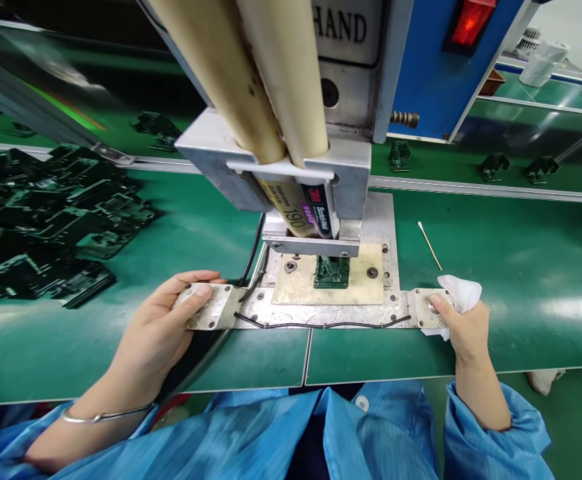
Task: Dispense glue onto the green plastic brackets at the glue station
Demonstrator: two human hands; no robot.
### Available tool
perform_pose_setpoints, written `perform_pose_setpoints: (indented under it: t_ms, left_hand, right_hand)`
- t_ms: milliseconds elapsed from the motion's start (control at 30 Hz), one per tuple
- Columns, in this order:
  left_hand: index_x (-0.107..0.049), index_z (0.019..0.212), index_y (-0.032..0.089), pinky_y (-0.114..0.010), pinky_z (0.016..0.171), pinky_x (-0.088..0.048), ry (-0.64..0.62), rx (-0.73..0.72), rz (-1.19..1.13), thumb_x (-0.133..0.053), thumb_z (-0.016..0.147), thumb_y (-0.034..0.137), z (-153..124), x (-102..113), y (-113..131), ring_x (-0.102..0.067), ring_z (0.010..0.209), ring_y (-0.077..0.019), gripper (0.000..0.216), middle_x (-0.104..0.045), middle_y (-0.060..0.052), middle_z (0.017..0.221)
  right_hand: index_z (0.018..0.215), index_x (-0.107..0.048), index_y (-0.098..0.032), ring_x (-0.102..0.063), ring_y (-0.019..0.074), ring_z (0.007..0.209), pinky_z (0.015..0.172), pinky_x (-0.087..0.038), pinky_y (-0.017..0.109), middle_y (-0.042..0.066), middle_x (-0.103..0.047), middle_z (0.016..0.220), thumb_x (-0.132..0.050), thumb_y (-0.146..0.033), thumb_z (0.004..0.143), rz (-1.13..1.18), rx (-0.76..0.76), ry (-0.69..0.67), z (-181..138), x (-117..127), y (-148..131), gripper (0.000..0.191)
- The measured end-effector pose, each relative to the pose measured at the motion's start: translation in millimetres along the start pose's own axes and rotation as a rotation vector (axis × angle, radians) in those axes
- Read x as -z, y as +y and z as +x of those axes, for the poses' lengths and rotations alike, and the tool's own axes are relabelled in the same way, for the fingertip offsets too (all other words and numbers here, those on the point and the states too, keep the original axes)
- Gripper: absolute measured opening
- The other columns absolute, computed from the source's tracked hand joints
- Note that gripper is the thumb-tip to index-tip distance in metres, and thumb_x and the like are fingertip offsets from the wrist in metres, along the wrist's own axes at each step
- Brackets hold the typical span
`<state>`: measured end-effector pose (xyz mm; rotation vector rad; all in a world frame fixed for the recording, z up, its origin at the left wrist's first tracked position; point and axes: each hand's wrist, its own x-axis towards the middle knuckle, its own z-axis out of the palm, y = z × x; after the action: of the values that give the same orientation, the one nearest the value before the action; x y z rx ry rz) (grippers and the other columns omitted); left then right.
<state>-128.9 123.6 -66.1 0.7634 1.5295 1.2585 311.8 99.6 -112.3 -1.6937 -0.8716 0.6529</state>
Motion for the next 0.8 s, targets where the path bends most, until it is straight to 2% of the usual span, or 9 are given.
perform_pose_setpoints:
  t_ms: [300,433,600,800]
  left_hand:
    - [-0.071,0.096,0.019,-0.015,0.059,-0.051,-0.002,-0.006,0.002,-0.093,0.054,0.053,0.8,-1.8,-0.4,-0.061,0.068,-0.0107,0.059,-0.07,-0.002,0.087]
    - [-0.071,0.095,0.019,-0.016,0.058,-0.051,0.0,-0.007,0.001,-0.093,0.053,0.053,0.3,-1.2,0.1,-0.061,0.067,-0.0109,0.059,-0.07,-0.001,0.085]
    - [-0.071,0.095,0.019,-0.016,0.059,-0.051,0.003,-0.004,-0.001,-0.093,0.054,0.052,-0.6,-2.1,0.8,-0.061,0.067,-0.0114,0.058,-0.07,-0.001,0.084]
    - [-0.071,0.096,0.019,-0.017,0.059,-0.05,0.002,-0.014,-0.005,-0.092,0.056,0.048,0.0,-2.3,-0.1,-0.061,0.068,-0.012,0.054,-0.071,-0.002,0.085]
  right_hand:
    - [0.1,-0.073,-0.014,-0.07,0.031,0.085,0.07,-0.058,0.041,0.013,-0.075,0.094,-0.094,-0.053,0.049,0.006,-0.038,0.025,-1.8,-3.5,-12.3,0.068]
    - [0.103,-0.072,-0.014,-0.07,0.0307,0.087,0.074,-0.058,0.042,0.013,-0.075,0.097,-0.094,-0.051,0.05,0.014,-0.042,0.02,-0.8,-1.6,-7.8,0.068]
    - [0.105,-0.072,-0.013,-0.07,0.0289,0.082,0.071,-0.059,0.042,0.012,-0.075,0.097,-0.092,-0.052,0.055,0.009,-0.025,-0.008,1.0,0.1,-1.0,0.067]
    - [0.104,-0.073,-0.014,-0.071,0.031,0.087,0.076,-0.06,0.044,0.013,-0.075,0.097,-0.092,-0.054,0.053,-0.009,-0.02,0.01,0.1,-1.0,-3.2,0.068]
